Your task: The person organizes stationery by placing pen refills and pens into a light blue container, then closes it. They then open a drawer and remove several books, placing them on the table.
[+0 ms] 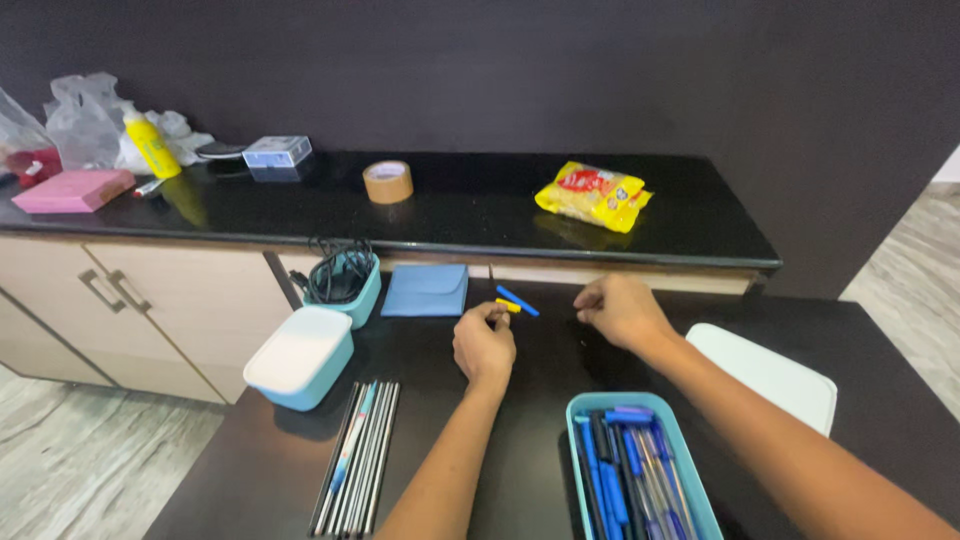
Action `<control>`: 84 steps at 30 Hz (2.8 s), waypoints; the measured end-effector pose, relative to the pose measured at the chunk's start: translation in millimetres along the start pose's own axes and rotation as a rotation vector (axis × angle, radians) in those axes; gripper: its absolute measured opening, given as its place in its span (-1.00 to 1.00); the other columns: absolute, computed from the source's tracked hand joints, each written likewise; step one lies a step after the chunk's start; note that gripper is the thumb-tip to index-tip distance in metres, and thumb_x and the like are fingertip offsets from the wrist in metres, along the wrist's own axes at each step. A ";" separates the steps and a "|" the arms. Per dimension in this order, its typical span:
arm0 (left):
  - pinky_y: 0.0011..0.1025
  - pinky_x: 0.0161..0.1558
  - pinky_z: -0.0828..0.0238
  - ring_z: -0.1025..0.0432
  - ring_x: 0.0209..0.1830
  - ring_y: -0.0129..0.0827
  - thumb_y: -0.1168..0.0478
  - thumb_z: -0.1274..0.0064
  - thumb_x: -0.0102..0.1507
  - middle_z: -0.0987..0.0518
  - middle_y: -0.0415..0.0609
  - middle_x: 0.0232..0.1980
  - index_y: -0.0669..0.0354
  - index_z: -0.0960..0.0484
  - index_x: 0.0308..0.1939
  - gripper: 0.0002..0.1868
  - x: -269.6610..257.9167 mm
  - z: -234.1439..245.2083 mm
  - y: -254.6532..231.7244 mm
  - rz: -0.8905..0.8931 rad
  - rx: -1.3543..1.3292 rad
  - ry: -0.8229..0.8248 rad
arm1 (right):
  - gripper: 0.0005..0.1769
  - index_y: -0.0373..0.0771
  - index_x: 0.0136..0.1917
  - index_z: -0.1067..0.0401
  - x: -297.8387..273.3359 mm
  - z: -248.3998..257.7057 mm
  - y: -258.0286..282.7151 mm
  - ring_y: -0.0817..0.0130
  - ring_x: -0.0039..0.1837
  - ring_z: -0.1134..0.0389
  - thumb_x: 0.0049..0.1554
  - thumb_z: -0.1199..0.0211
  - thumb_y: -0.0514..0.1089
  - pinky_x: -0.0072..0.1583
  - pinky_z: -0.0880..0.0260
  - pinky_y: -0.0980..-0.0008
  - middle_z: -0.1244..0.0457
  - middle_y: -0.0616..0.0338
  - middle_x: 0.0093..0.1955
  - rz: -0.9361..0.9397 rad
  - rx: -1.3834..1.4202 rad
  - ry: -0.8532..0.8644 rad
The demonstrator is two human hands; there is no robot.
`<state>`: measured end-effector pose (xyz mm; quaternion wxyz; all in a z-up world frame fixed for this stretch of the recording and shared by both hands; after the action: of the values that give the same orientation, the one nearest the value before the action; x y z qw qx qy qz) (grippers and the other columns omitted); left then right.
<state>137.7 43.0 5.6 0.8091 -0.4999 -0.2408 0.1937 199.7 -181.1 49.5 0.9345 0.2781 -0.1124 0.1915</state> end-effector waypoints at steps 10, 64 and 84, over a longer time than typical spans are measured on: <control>-0.13 -0.07 -0.46 -0.56 -0.08 -0.02 0.24 -0.11 0.27 -0.63 -0.02 -0.04 0.07 -0.73 -0.13 -0.86 -4.1 10.7 -10.8 0.002 -0.023 -0.136 | -0.58 -0.20 0.09 -0.61 16.4 -35.8 54.6 -0.03 -0.02 -0.47 -0.08 -0.46 -0.17 0.06 -0.46 0.12 -0.43 -0.12 -0.07 0.288 -0.011 0.114; -0.61 -0.39 -0.41 -0.31 -0.54 -0.69 0.15 -0.36 0.13 -0.71 -0.08 0.14 0.14 -0.63 0.26 -0.39 -120.6 9.7 -25.7 -0.253 -0.392 0.836 | -0.67 0.00 0.08 -0.66 -232.8 116.8 72.4 0.20 -0.08 -0.53 0.05 -0.24 -0.15 0.07 -0.51 0.25 -0.48 0.04 -0.13 -0.304 -0.061 0.016; -0.60 -0.43 -0.38 -0.33 -0.53 -0.67 0.10 -0.42 0.07 -0.75 -0.04 0.03 0.18 -0.70 0.16 -0.41 -120.4 9.8 -25.2 -0.284 -0.393 0.823 | -0.71 -0.21 0.01 -0.65 -236.1 88.4 94.6 0.12 -0.07 -0.54 0.03 -0.38 -0.08 0.11 -0.52 0.23 -0.47 -0.03 -0.13 -0.221 -0.128 0.054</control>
<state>36.4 -27.4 8.5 0.7458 -0.6408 0.0016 -0.1823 -62.1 -227.6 92.3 0.9685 0.2233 -0.0679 0.0869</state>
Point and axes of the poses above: each hand's wrist, its own x-axis towards the middle knuckle, its own z-axis out of the back of the hand, y = z × x, the point moved 8 cm from there along x, towards the middle knuckle
